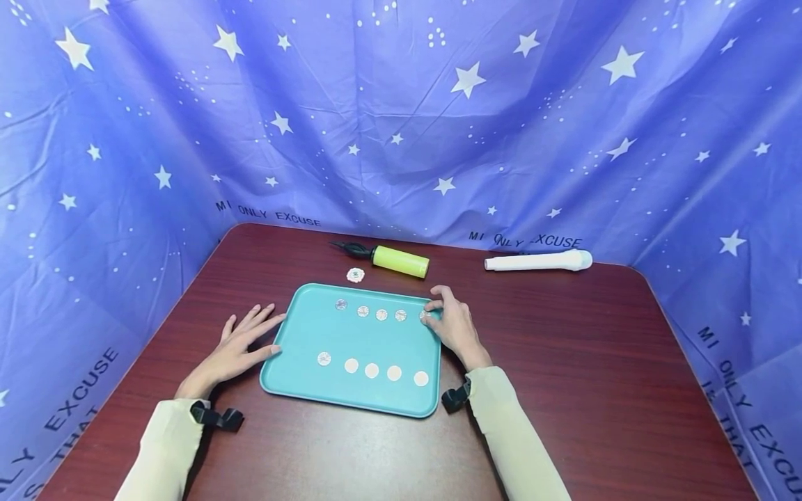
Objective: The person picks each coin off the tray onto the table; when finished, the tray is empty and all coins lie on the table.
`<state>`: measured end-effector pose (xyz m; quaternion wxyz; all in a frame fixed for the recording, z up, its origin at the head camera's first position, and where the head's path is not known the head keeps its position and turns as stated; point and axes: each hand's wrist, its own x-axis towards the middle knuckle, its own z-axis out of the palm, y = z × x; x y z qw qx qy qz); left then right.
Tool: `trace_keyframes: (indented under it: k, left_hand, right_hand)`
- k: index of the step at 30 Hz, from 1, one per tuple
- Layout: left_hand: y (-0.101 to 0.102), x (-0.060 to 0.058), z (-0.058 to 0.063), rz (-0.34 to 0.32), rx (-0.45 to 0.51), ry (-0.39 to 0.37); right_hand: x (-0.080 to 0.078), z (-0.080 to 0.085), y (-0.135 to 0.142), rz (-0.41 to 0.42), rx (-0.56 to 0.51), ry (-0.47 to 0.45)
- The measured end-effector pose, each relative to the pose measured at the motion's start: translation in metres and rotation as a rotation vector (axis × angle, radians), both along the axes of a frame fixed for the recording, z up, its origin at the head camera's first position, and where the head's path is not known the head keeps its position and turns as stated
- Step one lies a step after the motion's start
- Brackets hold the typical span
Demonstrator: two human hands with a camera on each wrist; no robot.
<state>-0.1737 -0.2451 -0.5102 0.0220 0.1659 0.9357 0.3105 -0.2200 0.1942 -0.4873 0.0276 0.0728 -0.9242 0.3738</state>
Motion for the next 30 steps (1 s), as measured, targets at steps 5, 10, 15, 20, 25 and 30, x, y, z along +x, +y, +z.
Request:
trace_keyframes:
  k: [5,10,15,20,25,30]
  left_hand:
    - [0.0002,-0.0004,-0.0007,-0.004,0.002,0.016]
    - [-0.0002,-0.0001,-0.0006,0.002,0.002,0.010]
    - [-0.0008,-0.0003,-0.0006,0.001,-0.001,-0.003]
    - [-0.0014,-0.0003,0.0001,0.004,-0.001,-0.005]
    - [-0.0008,-0.0005,0.0000,0.002,-0.001,-0.005]
    - [-0.0005,0.0003,0.0006,0.003,0.001,-0.002]
  right_hand:
    - [0.0004,0.0008,0.0024,0.004,0.002,-0.004]
    - [-0.0003,0.0044,0.0009,0.022,0.043,0.003]
    - [-0.0001,0.0060,-0.0018,0.065,0.158,0.062]
    - [0.0013,0.0052,-0.0049,0.116,0.311,0.150]
    - [0.0015,0.0048,-0.0059,0.152,0.399,0.187]
    - [0.0004,0.0068,-0.0061,0.136,0.369,0.155]
